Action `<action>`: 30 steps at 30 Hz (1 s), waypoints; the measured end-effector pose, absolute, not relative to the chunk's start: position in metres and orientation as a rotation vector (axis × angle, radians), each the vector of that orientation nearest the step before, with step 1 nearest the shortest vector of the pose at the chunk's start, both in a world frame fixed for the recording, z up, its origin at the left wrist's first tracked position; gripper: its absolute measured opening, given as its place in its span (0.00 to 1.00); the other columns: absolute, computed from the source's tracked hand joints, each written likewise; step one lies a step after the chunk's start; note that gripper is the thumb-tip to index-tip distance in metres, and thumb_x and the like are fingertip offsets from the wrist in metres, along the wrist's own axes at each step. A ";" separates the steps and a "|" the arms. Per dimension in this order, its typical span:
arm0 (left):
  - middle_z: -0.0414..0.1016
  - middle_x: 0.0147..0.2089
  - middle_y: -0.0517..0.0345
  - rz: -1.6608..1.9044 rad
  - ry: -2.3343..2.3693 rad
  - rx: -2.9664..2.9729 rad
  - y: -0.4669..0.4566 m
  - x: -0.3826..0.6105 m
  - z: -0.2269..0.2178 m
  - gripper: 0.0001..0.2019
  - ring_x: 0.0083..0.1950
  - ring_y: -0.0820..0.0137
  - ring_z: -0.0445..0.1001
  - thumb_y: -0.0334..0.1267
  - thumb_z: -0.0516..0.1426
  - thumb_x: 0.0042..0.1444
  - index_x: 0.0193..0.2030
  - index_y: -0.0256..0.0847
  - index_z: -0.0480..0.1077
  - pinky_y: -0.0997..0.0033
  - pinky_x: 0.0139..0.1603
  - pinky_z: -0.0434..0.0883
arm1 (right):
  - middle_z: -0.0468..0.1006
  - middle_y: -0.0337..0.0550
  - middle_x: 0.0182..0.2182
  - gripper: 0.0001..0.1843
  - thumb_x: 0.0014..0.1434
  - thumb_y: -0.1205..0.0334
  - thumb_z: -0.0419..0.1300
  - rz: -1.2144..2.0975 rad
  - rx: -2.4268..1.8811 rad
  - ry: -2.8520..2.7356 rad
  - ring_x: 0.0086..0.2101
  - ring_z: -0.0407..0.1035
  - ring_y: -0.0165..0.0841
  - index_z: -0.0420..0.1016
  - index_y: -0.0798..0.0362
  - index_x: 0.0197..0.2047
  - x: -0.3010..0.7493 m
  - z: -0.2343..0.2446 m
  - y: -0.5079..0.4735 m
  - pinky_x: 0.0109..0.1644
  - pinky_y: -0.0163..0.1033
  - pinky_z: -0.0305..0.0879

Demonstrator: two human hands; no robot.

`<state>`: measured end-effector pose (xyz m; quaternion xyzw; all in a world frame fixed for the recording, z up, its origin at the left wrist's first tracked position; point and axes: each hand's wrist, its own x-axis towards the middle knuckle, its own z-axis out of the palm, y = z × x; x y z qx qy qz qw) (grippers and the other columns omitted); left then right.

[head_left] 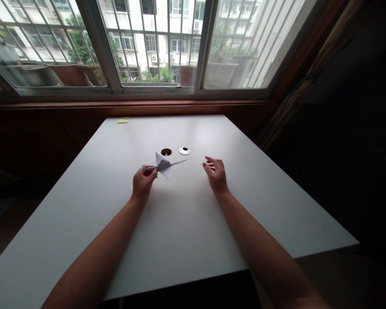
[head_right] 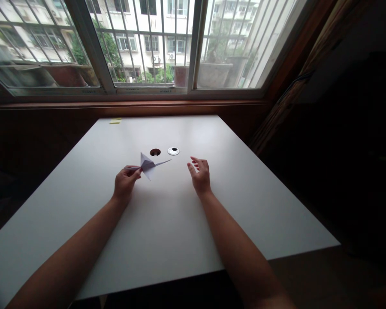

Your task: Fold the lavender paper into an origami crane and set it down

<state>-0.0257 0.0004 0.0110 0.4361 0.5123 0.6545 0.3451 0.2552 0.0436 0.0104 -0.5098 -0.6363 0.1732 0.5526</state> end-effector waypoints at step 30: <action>0.74 0.28 0.57 1.337 1.089 1.143 -0.001 -0.014 0.011 0.16 0.30 0.72 0.68 0.45 0.71 0.43 0.34 0.36 0.78 0.71 0.34 0.66 | 0.83 0.46 0.32 0.20 0.49 0.49 0.72 1.354 -0.793 -1.587 0.30 0.76 0.35 0.82 0.53 0.40 0.223 0.008 0.024 0.38 0.43 0.73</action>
